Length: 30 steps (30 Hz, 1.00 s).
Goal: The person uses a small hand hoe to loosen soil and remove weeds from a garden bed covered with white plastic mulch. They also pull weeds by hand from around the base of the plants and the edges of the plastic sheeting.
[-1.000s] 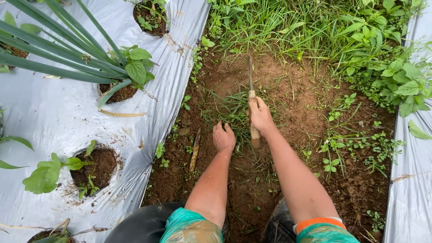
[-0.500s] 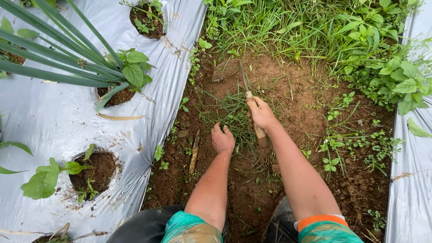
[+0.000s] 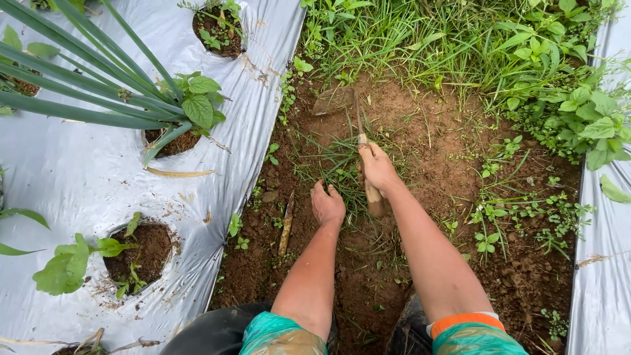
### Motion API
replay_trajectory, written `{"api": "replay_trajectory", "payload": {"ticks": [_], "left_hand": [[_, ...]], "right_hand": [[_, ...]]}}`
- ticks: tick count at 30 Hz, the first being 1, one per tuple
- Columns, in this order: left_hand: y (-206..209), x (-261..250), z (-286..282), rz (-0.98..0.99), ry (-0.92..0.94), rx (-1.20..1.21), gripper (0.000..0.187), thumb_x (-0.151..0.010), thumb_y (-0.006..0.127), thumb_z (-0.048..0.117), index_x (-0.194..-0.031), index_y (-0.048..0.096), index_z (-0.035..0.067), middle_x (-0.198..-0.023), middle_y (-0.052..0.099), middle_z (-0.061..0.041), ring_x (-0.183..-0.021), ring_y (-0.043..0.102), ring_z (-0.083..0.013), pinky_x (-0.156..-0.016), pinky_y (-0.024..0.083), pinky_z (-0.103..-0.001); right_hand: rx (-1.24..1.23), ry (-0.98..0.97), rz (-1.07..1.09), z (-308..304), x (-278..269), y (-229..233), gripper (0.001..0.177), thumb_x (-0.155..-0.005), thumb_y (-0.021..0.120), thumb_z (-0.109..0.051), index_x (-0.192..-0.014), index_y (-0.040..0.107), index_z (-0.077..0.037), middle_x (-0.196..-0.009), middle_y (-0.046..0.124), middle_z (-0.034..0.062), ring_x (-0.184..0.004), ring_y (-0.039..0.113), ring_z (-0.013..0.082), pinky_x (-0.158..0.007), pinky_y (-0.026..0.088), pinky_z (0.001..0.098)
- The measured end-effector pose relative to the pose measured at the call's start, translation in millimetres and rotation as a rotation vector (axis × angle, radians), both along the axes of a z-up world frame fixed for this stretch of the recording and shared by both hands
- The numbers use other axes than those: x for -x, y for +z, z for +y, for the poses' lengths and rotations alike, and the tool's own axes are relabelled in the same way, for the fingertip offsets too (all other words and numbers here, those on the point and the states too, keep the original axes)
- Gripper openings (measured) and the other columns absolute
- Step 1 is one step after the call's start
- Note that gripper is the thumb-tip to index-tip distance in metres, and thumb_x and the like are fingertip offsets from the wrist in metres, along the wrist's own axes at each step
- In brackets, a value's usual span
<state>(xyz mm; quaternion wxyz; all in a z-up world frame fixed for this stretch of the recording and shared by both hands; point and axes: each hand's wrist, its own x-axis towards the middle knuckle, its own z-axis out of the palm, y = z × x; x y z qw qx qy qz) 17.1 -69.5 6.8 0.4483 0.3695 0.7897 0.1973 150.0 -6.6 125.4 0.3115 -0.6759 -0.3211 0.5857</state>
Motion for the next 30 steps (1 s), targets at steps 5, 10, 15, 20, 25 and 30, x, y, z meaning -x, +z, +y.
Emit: {"api": "replay_trajectory", "payload": {"ticks": [5,10,15,20,25,30], "left_hand": [[1.1,0.8,0.4,-0.032,0.007,-0.004,0.041,-0.112,0.040,0.026,-0.150,0.041,0.011,-0.154,0.042,-0.024,-0.155,0.029,-0.0400,-0.123,0.031,-0.058],[10.4,-0.8,1.7,-0.048,0.006,0.011,0.041,-0.113,0.038,0.027,-0.150,0.040,0.012,-0.155,0.041,-0.021,-0.155,0.028,-0.0382,-0.124,0.030,-0.057],[6.6,-1.7,0.7,-0.062,0.003,0.006,0.040,-0.113,0.037,0.024,-0.151,0.039,0.011,-0.154,0.041,-0.022,-0.155,0.027,-0.0392,-0.124,0.030,-0.059],[8.1,-1.3,2.2,-0.052,0.006,0.011,0.040,-0.113,0.038,0.024,-0.151,0.038,0.012,-0.155,0.040,-0.022,-0.155,0.027,-0.0398,-0.124,0.030,-0.060],[6.5,0.2,-2.0,-0.058,0.016,0.005,0.043,-0.113,0.038,0.025,-0.153,0.034,0.013,-0.157,0.037,-0.023,-0.156,0.024,-0.0398,-0.124,0.029,-0.061],[4.9,-4.1,-5.4,0.005,0.049,0.029,0.055,-0.111,0.041,0.031,-0.161,0.021,0.024,-0.164,0.026,-0.022,-0.154,0.028,-0.0405,-0.121,0.031,-0.064]], "right_hand": [[0.030,0.073,-0.081,-1.2,23.9,57.3,0.058,-0.110,0.037,-0.040,-0.154,0.034,-0.003,-0.118,0.050,0.0188,-0.107,0.052,0.0308,-0.090,0.048,0.0474],[0.131,0.210,-0.029,4.9,-17.2,-3.5,0.046,-0.103,0.050,-0.036,-0.137,0.057,-0.006,-0.075,0.057,0.0107,-0.062,0.060,0.0186,-0.053,0.054,0.0339],[-0.021,0.038,-0.053,12.5,-19.8,-23.8,0.037,-0.105,0.048,-0.037,-0.124,0.064,-0.008,-0.071,0.061,0.0106,-0.060,0.065,0.0188,-0.052,0.056,0.0335],[0.001,0.051,-0.004,12.9,-8.7,-25.8,0.043,-0.107,0.047,-0.039,-0.133,0.059,-0.006,-0.071,0.061,0.0094,-0.060,0.064,0.0187,-0.054,0.059,0.0351],[0.144,0.143,-0.031,-10.6,-28.9,-43.7,0.051,-0.101,0.058,-0.042,-0.136,0.059,-0.005,-0.071,0.062,0.0098,-0.059,0.063,0.0182,-0.053,0.057,0.0375],[0.118,0.442,-0.271,-36.3,-59.2,-31.3,0.039,-0.099,0.055,-0.037,-0.117,0.071,-0.007,-0.074,0.067,0.0160,-0.071,0.065,0.0291,-0.070,0.054,0.0449]]}}
